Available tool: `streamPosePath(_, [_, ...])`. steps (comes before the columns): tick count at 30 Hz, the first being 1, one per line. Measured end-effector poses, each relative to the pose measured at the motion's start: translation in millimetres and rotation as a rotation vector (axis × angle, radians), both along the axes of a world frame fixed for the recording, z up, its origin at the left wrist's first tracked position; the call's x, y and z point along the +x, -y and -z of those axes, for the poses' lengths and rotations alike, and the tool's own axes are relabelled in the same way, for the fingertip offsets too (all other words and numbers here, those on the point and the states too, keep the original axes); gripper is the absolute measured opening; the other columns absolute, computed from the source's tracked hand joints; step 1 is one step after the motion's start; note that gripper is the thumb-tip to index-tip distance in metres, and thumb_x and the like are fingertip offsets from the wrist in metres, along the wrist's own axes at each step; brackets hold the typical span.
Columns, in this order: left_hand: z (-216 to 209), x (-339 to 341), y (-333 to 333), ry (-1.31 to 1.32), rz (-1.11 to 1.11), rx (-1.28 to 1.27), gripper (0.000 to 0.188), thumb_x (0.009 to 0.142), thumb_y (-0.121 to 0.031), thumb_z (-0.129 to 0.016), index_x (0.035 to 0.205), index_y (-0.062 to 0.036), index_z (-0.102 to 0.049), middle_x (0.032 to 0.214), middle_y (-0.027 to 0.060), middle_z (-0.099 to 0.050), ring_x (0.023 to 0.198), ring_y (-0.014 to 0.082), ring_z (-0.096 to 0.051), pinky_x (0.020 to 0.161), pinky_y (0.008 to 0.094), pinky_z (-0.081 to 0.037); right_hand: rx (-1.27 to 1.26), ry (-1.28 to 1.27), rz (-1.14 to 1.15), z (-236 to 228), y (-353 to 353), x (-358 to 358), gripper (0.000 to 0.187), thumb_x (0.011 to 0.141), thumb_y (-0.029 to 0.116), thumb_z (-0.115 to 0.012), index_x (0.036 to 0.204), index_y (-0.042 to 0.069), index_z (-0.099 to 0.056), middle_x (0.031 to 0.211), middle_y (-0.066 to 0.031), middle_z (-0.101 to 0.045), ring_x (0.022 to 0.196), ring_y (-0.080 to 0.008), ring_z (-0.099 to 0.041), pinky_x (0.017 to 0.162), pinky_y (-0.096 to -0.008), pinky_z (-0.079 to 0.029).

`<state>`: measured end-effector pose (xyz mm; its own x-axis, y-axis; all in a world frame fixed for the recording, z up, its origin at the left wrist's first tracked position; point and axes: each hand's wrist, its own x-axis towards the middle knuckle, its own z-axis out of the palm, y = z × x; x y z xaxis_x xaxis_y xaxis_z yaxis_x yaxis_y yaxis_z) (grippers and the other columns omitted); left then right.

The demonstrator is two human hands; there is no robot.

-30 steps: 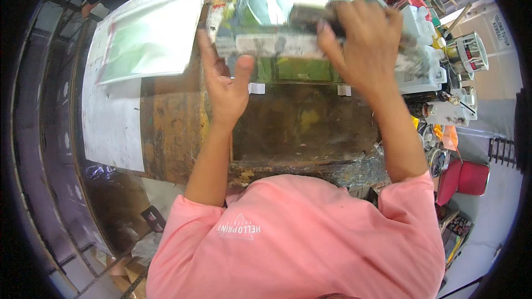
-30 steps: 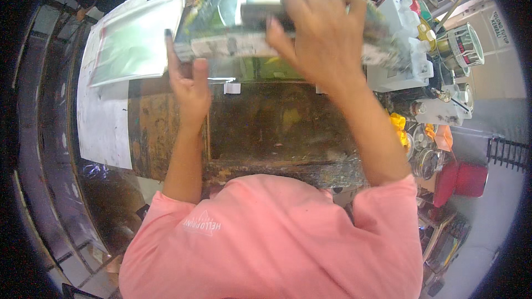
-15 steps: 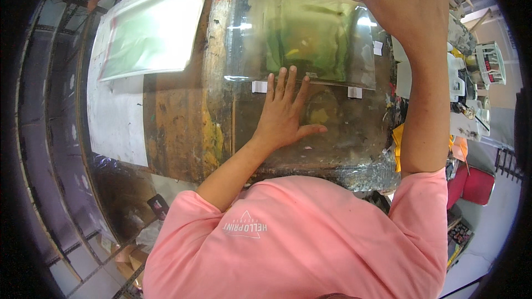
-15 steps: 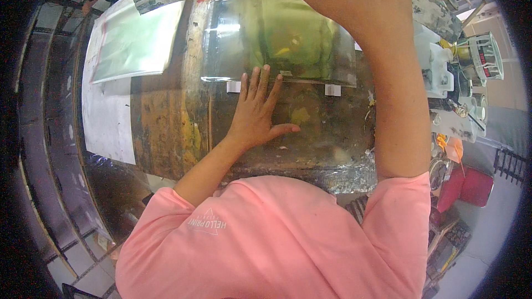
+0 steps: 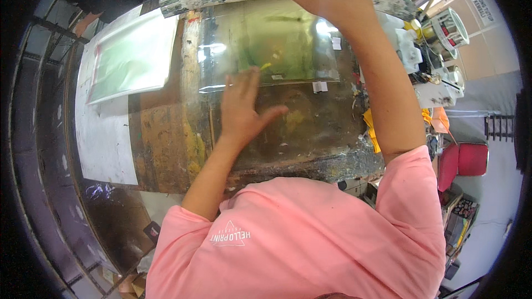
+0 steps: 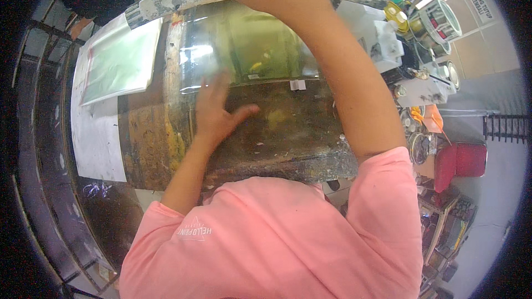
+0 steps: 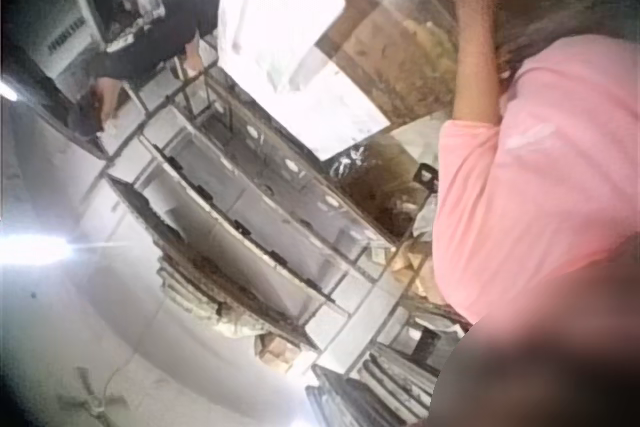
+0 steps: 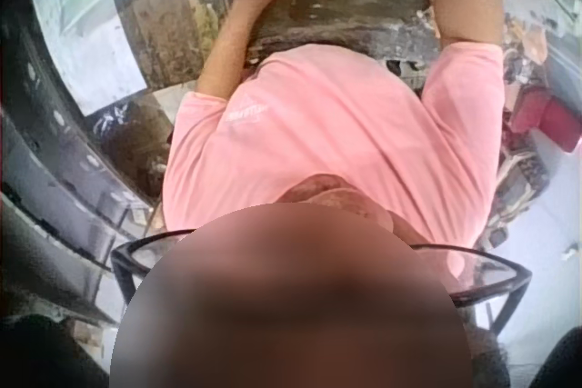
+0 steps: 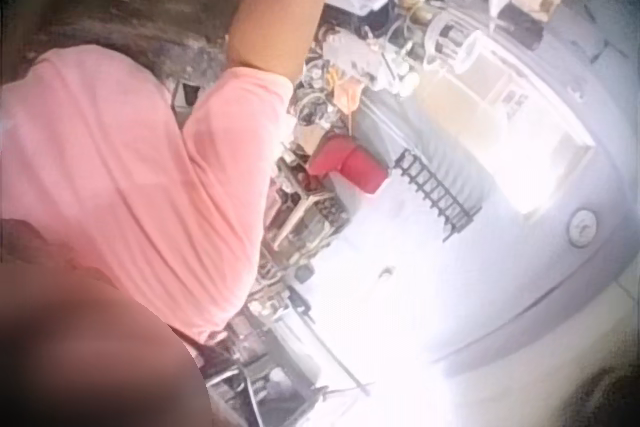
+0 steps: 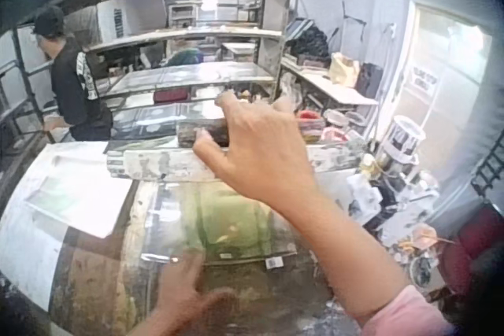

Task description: The person performs screen printing by repeatedly placing a screen with a flower stencil onto a work surface, applying green ink with a squeegee, and lifting the screen to reveal printed fabric. The process is repeated multiple times throughout the clip.

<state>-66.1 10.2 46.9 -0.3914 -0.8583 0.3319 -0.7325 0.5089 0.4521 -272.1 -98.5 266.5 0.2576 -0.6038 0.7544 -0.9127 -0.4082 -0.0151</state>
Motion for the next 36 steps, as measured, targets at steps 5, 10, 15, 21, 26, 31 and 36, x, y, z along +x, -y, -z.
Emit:
streamPosePath(5, [-68.8,37.7,47.8,-1.072,-0.209,0.256,0.098,0.084,-0.019,-0.095,0.161,0.0023,-0.037,0.124,0.0149,-0.069,0.108,0.0199,-0.067,0.095,0.0349,-0.056,0.019,-0.054,0.017,18.7,-15.7,-1.6,0.049,0.095,0.042,-0.063,0.111,-0.003,-0.069,0.082,-0.0225,-0.072,0.083,-0.0394,-0.071,0.086,-0.0526,-0.047])
streamPosePath(10, [-97.8,45.8,41.1,-1.1,-0.049,0.434,0.084,0.082,-0.018,-0.095,0.149,0.0057,-0.051,0.122,0.0141,-0.071,0.109,0.0201,-0.07,0.092,0.0331,-0.058,0.157,-0.14,0.007,62.3,-46.7,0.3,0.061,0.097,0.039,-0.069,0.14,-0.003,-0.061,0.092,-0.0159,-0.07,0.092,-0.0349,-0.066,0.086,-0.0494,-0.044])
streamPosePath(15, [-39.1,39.2,16.4,-0.837,-0.256,0.436,0.084,0.071,-0.034,-0.102,0.136,0.0032,-0.066,0.109,0.0131,-0.076,0.108,0.0261,-0.072,0.091,0.0391,-0.058,0.592,-0.23,-0.225,100.0,-61.2,-22.7,0.041,0.098,0.038,-0.07,0.122,0.005,-0.072,0.097,-0.0143,-0.073,0.093,-0.0356,-0.067,0.083,-0.0484,-0.049])
streamPosePath(21, [23.6,55.1,3.6,-0.03,-0.437,0.126,0.101,0.056,-0.067,-0.097,0.129,-0.003,-0.071,0.121,0.0107,-0.062,0.122,0.0322,-0.055,0.11,0.0504,-0.035,0.897,-0.016,-0.17,160.6,-98.2,-12.5,0.032,0.094,0.036,-0.075,0.112,0.01,-0.075,0.1,-0.0111,-0.072,0.097,-0.0343,-0.069,0.077,-0.0485,-0.055])
streamPosePath(26, [37.3,58.7,4.6,0.03,-0.413,0.096,0.107,0.053,-0.07,-0.096,0.134,-0.0055,-0.071,0.123,0.0089,-0.058,0.125,0.0292,-0.051,0.111,0.0511,-0.029,0.704,-0.093,-0.101,198.0,-100.6,-3.9,0.04,0.088,0.035,-0.081,0.118,0.01,-0.074,0.105,-0.008,-0.071,0.094,-0.0309,-0.068,0.075,-0.0454,-0.057])
streamPosePath(31, [37.6,60.1,6.6,-0.013,-0.384,0.095,0.107,0.052,-0.066,-0.097,0.136,-0.0057,-0.07,0.117,0.009,-0.057,0.12,0.0301,-0.052,0.107,0.0501,-0.031,0.577,-0.085,-0.11,222.4,-27.7,-13.7,0.04,0.091,0.043,-0.077,0.116,0.011,-0.074,0.102,-0.0076,-0.069,0.093,-0.0303,-0.067,0.072,-0.0461,-0.057])
streamPosePath(36, [34.4,61.5,6.1,-0.023,-0.374,0.09,0.108,0.053,-0.063,-0.098,0.138,-0.0042,-0.069,0.117,0.0095,-0.056,0.117,0.0304,-0.051,0.107,0.0482,-0.032,0.424,-0.095,-0.058,228.9,97.4,-24.2,0.042,0.095,0.054,-0.071,0.104,0.014,-0.078,0.098,-0.0064,-0.07,0.093,-0.0294,-0.07,0.073,-0.0461,-0.057])
